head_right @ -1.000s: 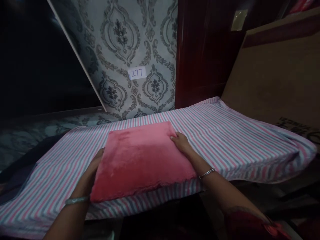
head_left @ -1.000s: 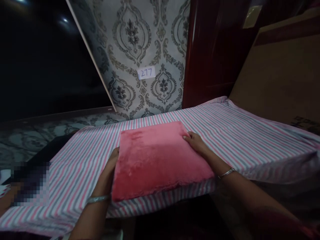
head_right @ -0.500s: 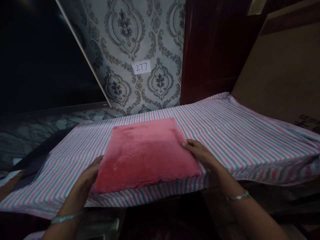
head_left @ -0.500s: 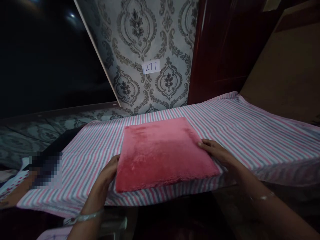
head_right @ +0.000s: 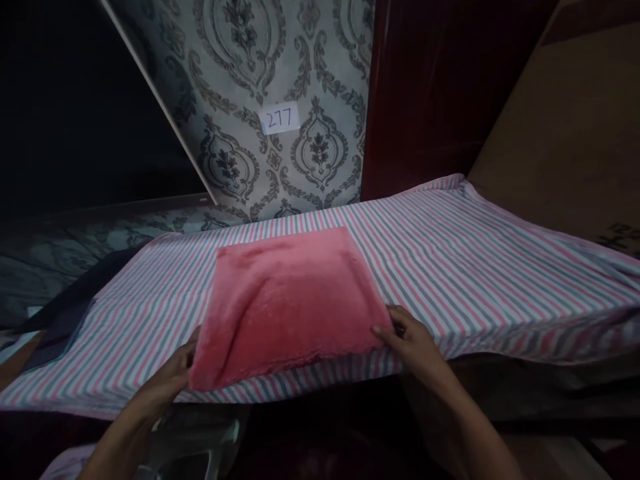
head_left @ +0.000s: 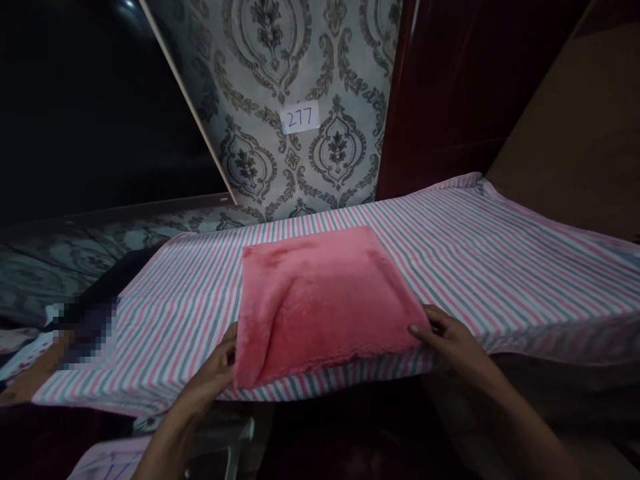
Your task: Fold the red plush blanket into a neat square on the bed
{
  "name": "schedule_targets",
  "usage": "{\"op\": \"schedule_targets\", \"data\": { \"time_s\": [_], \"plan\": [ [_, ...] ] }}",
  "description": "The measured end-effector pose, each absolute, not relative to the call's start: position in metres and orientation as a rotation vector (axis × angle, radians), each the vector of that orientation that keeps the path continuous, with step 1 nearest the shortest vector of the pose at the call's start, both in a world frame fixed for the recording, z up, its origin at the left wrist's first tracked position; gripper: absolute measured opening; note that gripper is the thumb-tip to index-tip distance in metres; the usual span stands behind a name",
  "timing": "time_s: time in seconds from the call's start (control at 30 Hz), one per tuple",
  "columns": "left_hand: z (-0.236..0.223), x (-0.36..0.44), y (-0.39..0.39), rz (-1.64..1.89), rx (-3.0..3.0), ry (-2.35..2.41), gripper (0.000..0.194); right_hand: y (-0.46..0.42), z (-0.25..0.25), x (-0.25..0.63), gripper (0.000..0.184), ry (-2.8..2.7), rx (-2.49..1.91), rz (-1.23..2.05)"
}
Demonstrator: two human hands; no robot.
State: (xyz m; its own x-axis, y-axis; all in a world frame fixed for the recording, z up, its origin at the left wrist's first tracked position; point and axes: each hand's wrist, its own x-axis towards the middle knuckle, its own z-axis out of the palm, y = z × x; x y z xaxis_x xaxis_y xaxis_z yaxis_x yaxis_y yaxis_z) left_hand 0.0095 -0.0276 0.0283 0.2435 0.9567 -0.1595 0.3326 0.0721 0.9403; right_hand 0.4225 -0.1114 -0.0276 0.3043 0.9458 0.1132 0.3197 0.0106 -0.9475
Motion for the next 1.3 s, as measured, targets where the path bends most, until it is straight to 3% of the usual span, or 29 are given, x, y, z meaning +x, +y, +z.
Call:
{"op": "schedule_targets", "data": {
  "time_s": [0.27,0.43,0.57,0.77,1.07,1.3],
  "plan": [
    [0.010,-0.017,-0.027,0.793,1.453,1.231,0.047,-0.117,-0.026,0.427,0.054,-1.093,-1.544,0.845],
    [0.011,-0.020,-0.037,0.766,1.527,1.244,0.057,-0.122,-0.019,0.422,0.057,-1.173,-1.468,0.934],
    [0.015,-0.011,-0.038,0.754,1.587,1.222,0.046,-0.119,-0.026,0.423,0.055,-1.169,-1.460,0.976],
    [0.010,-0.024,-0.036,0.758,1.595,1.299,0.043,-0.110,-0.037,0.421,0.052,-1.028,-1.534,0.829],
    [-0.010,-0.024,-0.031,0.971,1.678,1.344,0.060,-0.112,-0.024,0.423,0.057,-1.238,-1.461,0.977],
    [-0.011,-0.020,-0.027,0.990,1.588,1.356,0.048,-0.106,-0.033,0.420,0.062,-1.141,-1.488,0.959]
  ]
}}
